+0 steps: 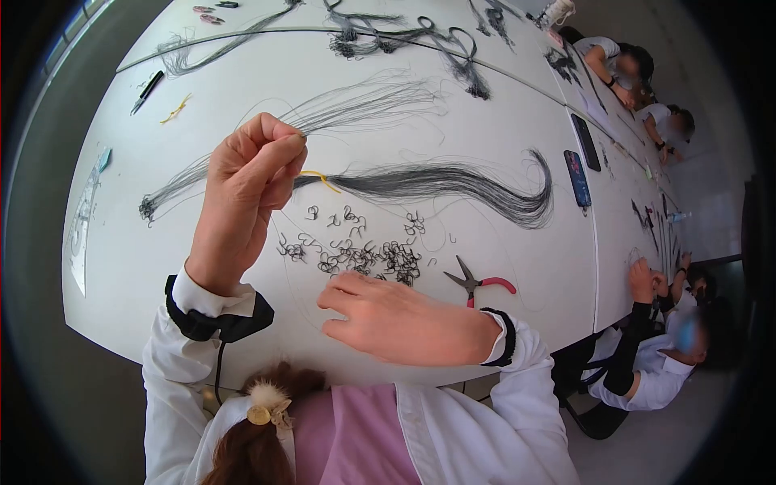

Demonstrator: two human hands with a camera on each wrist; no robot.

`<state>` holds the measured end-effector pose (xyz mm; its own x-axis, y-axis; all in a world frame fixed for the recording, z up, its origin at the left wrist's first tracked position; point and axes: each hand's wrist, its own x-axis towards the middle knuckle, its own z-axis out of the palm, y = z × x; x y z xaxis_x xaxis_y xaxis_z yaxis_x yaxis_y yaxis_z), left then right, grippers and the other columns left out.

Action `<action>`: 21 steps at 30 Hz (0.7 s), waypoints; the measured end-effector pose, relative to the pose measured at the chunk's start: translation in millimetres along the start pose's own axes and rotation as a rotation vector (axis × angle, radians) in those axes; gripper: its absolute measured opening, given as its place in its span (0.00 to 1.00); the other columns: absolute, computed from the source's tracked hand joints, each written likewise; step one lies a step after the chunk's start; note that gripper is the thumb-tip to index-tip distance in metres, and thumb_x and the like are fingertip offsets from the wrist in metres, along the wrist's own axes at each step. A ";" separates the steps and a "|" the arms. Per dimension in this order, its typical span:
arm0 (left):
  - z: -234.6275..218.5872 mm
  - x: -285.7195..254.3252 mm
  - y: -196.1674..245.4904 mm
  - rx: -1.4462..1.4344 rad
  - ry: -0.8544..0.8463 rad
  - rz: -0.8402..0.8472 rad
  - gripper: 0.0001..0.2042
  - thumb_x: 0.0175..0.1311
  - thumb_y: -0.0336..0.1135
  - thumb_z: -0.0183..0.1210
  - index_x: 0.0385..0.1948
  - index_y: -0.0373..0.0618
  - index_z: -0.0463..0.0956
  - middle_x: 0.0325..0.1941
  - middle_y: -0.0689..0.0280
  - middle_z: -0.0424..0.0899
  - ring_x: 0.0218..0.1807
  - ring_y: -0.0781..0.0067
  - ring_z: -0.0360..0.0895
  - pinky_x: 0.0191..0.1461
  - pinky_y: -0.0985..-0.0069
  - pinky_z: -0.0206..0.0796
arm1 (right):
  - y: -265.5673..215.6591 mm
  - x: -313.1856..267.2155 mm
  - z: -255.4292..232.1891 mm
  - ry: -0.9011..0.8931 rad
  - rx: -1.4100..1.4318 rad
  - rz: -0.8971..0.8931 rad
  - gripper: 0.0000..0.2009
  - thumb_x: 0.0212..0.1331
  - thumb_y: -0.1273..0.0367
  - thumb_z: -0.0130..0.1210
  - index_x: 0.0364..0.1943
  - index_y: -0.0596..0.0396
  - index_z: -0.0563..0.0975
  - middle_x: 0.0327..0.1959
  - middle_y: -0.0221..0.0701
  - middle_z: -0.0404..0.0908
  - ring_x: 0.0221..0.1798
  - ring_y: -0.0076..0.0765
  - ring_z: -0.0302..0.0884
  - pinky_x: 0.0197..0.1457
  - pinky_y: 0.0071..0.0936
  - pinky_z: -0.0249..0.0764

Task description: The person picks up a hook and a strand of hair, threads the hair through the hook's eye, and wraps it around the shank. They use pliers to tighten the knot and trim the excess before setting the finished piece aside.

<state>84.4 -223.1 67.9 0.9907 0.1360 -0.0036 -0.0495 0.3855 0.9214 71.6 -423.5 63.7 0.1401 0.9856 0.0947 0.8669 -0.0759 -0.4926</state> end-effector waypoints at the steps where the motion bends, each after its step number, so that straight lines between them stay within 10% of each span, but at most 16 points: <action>1: 5.8 -3.3 2.1 0.098 -0.010 0.024 0.04 0.61 0.28 0.53 0.26 0.44 0.69 0.23 0.72 0.71 0.17 0.93 0.51 0.18 0.89 0.41 | 0.1 -0.5 -5.1 0.002 0.006 -0.001 0.06 0.45 0.77 0.53 0.29 0.61 0.72 0.28 0.33 0.72 0.40 0.37 0.72 0.40 0.29 0.74; 9: 27.0 -30.1 2.6 0.478 -0.162 0.225 0.04 0.56 0.16 0.52 0.27 0.37 0.69 0.25 0.70 0.72 0.21 0.92 0.63 0.22 0.90 0.54 | 10.4 -8.9 -58.7 0.792 0.078 0.169 0.16 0.35 0.77 0.68 0.34 0.57 0.79 0.32 0.31 0.80 0.34 0.31 0.76 0.37 0.24 0.71; 21: 33.7 -38.0 2.4 0.729 -0.201 0.477 0.05 0.53 0.15 0.54 0.27 0.35 0.71 0.22 0.70 0.73 0.25 0.89 0.70 0.27 0.88 0.62 | 19.0 0.8 -43.3 0.819 0.252 0.269 0.05 0.42 0.78 0.63 0.24 0.55 0.78 0.23 0.26 0.79 0.31 0.26 0.73 0.40 0.24 0.64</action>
<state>50.9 -258.1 83.4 0.8922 -0.0552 0.4482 -0.4370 -0.3560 0.8260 109.0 -430.7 91.8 0.7042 0.5153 0.4885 0.6382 -0.1579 -0.7535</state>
